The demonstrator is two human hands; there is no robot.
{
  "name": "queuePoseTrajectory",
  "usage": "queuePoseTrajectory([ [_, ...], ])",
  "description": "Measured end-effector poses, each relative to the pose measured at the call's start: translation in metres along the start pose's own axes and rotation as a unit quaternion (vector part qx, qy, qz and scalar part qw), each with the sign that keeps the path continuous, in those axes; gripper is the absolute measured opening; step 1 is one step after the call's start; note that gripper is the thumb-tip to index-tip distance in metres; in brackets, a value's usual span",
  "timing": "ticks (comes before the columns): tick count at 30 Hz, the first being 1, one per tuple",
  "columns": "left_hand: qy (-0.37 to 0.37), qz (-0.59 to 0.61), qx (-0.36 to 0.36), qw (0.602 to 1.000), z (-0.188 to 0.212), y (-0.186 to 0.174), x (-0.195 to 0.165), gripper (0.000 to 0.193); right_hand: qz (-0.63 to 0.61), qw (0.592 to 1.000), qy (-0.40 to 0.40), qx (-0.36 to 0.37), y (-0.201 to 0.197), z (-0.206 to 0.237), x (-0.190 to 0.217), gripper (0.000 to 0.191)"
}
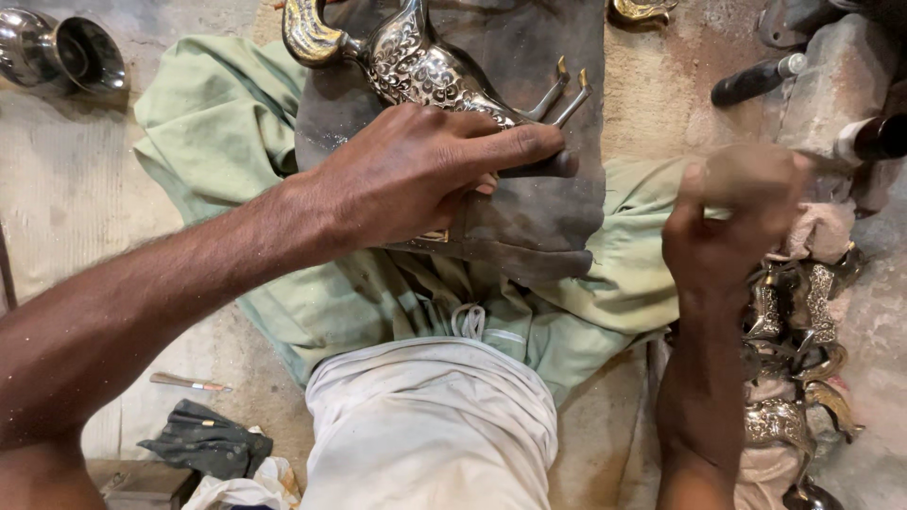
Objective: The person sits on the floor with a brass animal figurine resting on a sandbag cushion and holds a chisel against its decorated surface. They strike the chisel with a wooden mallet to work the ornamentation, repositioning the chisel and rotating the figurine, and at one point retie the cord securing the piece before resuming chiseling.
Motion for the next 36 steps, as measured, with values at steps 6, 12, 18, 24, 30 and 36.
queuePoseTrajectory([
  [6, 0.001, 0.003, -0.002, 1.0, 0.0, -0.001, 0.001, 0.071, -0.216, 0.948, 0.225, -0.061, -0.005, -0.014, -0.003, 0.047],
  [12, -0.003, -0.005, -0.01, 1.0, 0.001, 0.0, 0.0, 0.069, -0.27, 0.944, 0.177, -0.065, 0.005, -0.011, -0.015, 0.043],
  [18, 0.0, -0.002, -0.01, 1.0, 0.005, -0.003, 0.0, 0.067, -0.099, 0.993, 0.055, -0.04, 0.0, -0.001, -0.014, 0.044],
  [24, -0.014, -0.009, -0.012, 1.0, 0.005, -0.001, 0.002, 0.069, 0.123, 0.992, -0.006, -0.015, 0.001, -0.023, 0.014, 0.042],
  [30, -0.011, -0.01, -0.027, 1.0, 0.009, -0.001, 0.003, 0.073, 0.118, 0.993, -0.028, 0.002, 0.0, -0.02, 0.022, 0.037],
  [36, -0.017, -0.002, -0.024, 1.0, 0.011, -0.002, 0.001, 0.067, -0.099, 0.992, 0.071, 0.013, -0.002, -0.013, 0.006, 0.027],
])
Point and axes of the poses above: each hand's wrist, its own z-axis away from the middle knuckle, its own y-axis out of the palm, x = y × z, the point moved 5 cm from there along -z, towards the middle knuckle, and after that the axes turned 5 degrees about y, right-handed, at the moved point
